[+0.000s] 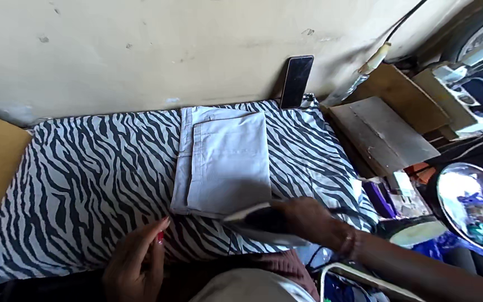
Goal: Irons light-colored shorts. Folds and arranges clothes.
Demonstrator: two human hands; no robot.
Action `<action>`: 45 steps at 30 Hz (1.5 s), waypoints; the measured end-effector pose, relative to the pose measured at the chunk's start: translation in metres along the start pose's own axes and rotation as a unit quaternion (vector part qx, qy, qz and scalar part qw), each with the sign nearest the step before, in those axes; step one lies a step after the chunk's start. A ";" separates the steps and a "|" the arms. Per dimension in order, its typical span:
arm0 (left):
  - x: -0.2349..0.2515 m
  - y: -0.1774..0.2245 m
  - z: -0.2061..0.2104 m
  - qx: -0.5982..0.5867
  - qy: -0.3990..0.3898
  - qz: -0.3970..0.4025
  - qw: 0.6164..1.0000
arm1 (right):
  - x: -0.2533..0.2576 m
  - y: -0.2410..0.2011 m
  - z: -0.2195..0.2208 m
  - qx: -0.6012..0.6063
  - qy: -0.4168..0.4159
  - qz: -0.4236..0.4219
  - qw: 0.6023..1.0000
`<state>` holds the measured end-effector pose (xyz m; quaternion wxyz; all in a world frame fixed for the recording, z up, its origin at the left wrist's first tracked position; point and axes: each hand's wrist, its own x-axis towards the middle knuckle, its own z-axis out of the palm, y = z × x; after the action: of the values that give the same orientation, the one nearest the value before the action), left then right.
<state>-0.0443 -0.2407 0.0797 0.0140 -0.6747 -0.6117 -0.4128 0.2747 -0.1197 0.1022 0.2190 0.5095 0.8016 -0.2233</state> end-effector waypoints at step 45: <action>0.037 -0.005 0.144 -0.012 -0.121 -0.030 0.992 | 0.173 -0.077 -0.115 0.058 0.091 0.034 0.994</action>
<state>0.0257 -0.1337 0.0036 -0.0804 -0.7010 -0.6242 -0.3355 0.1233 0.0421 0.1050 0.1223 0.5663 0.7863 -0.2147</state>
